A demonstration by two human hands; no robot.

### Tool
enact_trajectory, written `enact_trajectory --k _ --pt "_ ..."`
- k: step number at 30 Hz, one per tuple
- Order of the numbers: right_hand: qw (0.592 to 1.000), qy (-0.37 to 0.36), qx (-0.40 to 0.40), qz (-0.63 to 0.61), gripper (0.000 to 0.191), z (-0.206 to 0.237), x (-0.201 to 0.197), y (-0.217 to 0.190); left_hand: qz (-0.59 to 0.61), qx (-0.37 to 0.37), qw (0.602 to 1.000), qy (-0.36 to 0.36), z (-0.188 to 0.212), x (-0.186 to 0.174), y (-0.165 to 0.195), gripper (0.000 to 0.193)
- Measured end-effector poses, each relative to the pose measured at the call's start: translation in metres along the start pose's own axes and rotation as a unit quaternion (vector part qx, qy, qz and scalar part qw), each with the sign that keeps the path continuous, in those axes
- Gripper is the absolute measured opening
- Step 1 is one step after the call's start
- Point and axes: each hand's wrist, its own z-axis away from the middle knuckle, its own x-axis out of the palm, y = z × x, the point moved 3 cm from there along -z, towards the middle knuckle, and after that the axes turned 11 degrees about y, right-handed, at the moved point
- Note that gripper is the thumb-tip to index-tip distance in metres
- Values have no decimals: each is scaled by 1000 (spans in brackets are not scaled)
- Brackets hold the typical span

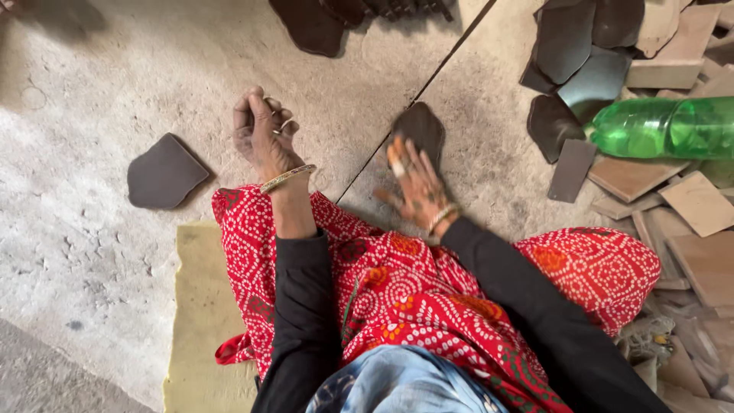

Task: The person sits on a foam mat and sands the edges of small dark pottery pieces using a sanding block. They repeatedly rub the block against the edges, flip the pieces, and place finished items into a nearby stack.

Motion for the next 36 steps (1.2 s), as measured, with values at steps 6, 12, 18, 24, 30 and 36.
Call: enact_trajectory --k 6,12,18,24,30,36 --pt "998 1 56 -9 91 -19 15 31 -23 -11 999 -46 5 1 -24 19" --pt "998 60 -24 12 100 -12 32 31 -34 -57 998 -2 -3 7 -28 17" --pt "988 56 138 -36 91 -25 31 48 -18 -70 996 -51 2 12 -45 17" --pt "979 53 191 -42 90 28 44 31 5 -83 996 -38 -1 9 -47 18" --pt "991 61 100 68 73 -8 43 48 -5 -94 994 -57 5 13 -51 19" --pt "980 44 192 13 99 -23 39 38 -11 -104 993 -53 6 15 -53 19"
